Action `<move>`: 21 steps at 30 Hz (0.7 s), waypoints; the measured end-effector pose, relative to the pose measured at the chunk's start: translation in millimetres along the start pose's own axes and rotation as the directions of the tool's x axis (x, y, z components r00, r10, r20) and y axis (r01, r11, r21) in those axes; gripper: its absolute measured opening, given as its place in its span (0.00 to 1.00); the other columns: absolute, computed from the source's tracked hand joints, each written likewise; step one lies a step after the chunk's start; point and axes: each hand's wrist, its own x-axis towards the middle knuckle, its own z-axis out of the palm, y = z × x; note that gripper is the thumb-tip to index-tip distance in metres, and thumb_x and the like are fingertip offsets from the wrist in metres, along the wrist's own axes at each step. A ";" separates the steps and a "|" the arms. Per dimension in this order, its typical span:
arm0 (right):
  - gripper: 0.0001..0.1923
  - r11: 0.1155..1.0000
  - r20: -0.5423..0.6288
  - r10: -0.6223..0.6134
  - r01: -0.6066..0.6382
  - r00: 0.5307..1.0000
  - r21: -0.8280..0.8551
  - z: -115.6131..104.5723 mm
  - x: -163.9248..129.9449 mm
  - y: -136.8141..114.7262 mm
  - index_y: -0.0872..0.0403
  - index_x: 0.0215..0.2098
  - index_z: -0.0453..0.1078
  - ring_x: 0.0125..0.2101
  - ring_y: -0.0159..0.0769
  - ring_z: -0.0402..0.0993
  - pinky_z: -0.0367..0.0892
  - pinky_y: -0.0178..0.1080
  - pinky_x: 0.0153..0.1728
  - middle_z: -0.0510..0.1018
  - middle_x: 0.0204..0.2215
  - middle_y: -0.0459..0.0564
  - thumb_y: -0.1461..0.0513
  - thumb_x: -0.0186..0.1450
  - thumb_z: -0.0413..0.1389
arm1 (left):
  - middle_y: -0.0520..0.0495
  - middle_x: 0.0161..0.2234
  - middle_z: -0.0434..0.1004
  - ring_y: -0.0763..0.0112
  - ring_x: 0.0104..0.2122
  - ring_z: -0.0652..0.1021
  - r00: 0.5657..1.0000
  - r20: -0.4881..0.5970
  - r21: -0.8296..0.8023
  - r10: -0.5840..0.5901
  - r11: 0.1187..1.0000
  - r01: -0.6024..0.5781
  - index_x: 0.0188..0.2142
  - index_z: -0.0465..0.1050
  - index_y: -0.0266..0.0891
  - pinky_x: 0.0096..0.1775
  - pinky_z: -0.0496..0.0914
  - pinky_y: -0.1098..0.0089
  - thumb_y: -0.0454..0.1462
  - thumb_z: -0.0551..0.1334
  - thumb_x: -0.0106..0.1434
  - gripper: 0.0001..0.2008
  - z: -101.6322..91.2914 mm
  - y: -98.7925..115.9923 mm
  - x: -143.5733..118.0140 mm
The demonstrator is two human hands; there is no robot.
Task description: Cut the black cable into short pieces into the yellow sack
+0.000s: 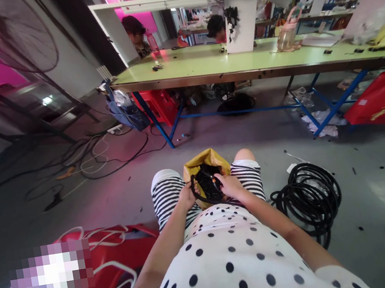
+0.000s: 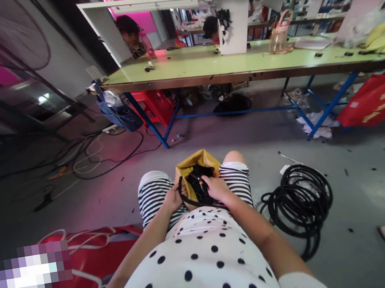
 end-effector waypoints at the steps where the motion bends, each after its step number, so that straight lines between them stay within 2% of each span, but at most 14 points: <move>1: 0.36 1.000 0.007 0.000 0.000 1.000 -0.008 0.3 -0.4 0.2 0.47 0.82 0.61 0.58 0.53 0.85 0.76 0.47 0.56 0.84 0.65 0.60 0.63 0.77 0.53 | 0.56 0.24 0.62 0.74 0.20 0.65 1.000 -0.009 -0.003 -0.013 1.000 0.013 0.43 0.71 0.37 0.24 0.63 0.74 0.34 0.60 0.77 0.04 1.0 0.8 -1.4; 5: 0.36 0.999 0.026 0.020 -0.019 0.999 -0.039 3.4 -2.8 1.3 0.48 0.83 0.61 0.58 0.52 0.86 0.75 0.46 0.56 0.84 0.65 0.62 0.64 0.77 0.54 | 0.53 0.26 0.66 0.73 0.22 0.68 0.999 0.012 -0.004 -0.040 0.999 0.041 0.46 0.75 0.34 0.28 0.69 0.73 0.34 0.55 0.80 0.10 5.6 3.1 -9.2; 9: 0.34 0.998 0.019 0.061 -0.060 0.998 -0.018 9.2 -4.5 5.4 0.50 0.81 0.64 0.57 0.51 0.86 0.74 0.44 0.56 0.86 0.62 0.62 0.65 0.77 0.55 | 0.55 0.26 0.65 0.74 0.22 0.67 0.994 0.088 0.013 -0.059 0.998 0.059 0.51 0.77 0.36 0.31 0.73 0.71 0.37 0.61 0.79 0.08 7.1 2.0 -14.2; 13: 0.33 0.983 -0.019 0.171 -0.169 0.985 0.065 14.8 0.2 11.6 0.51 0.78 0.65 0.53 0.51 0.87 0.73 0.43 0.52 0.88 0.56 0.61 0.64 0.77 0.57 | 0.57 0.27 0.66 0.74 0.21 0.66 0.975 0.192 0.121 -0.112 0.989 0.090 0.56 0.75 0.38 0.28 0.68 0.73 0.43 0.68 0.75 0.15 4.8 -1.1 -13.1; 16: 0.31 0.950 -0.081 0.262 -0.243 0.962 0.196 19.1 8.5 14.9 0.51 0.74 0.68 0.51 0.51 0.88 0.73 0.43 0.50 0.89 0.53 0.60 0.64 0.75 0.61 | 0.57 0.26 0.67 0.74 0.21 0.66 0.962 0.244 0.181 -0.125 0.980 0.081 0.58 0.75 0.37 0.28 0.68 0.71 0.47 0.70 0.74 0.21 4.1 -3.3 -11.8; 18: 0.29 0.902 -0.137 0.320 -0.258 0.937 0.345 24.0 15.1 15.2 0.51 0.69 0.70 0.48 0.49 0.87 0.72 0.42 0.49 0.88 0.49 0.57 0.66 0.71 0.63 | 0.57 0.25 0.65 0.73 0.21 0.66 0.959 0.258 0.189 -0.118 0.979 0.070 0.59 0.75 0.36 0.29 0.69 0.70 0.47 0.66 0.77 0.19 4.4 -4.1 -11.5; 20: 0.27 0.801 -0.164 0.397 -0.254 0.903 0.542 31.5 20.9 14.2 0.52 0.62 0.72 0.42 0.46 0.86 0.72 0.41 0.45 0.86 0.40 0.50 0.67 0.66 0.65 | 0.59 0.24 0.62 0.73 0.20 0.65 0.962 0.249 0.183 -0.111 0.981 0.066 0.57 0.75 0.36 0.29 0.69 0.71 0.45 0.61 0.80 0.16 4.4 -4.2 -11.4; 21: 0.25 0.719 -0.152 0.435 -0.241 0.888 0.652 36.2 23.1 13.3 0.51 0.58 0.71 0.38 0.45 0.84 0.72 0.41 0.42 0.83 0.34 0.46 0.68 0.63 0.65 | 0.59 0.23 0.61 0.74 0.19 0.64 0.965 0.238 0.178 -0.113 0.981 0.071 0.56 0.75 0.37 0.28 0.67 0.72 0.45 0.60 0.80 0.15 4.2 -4.0 -11.2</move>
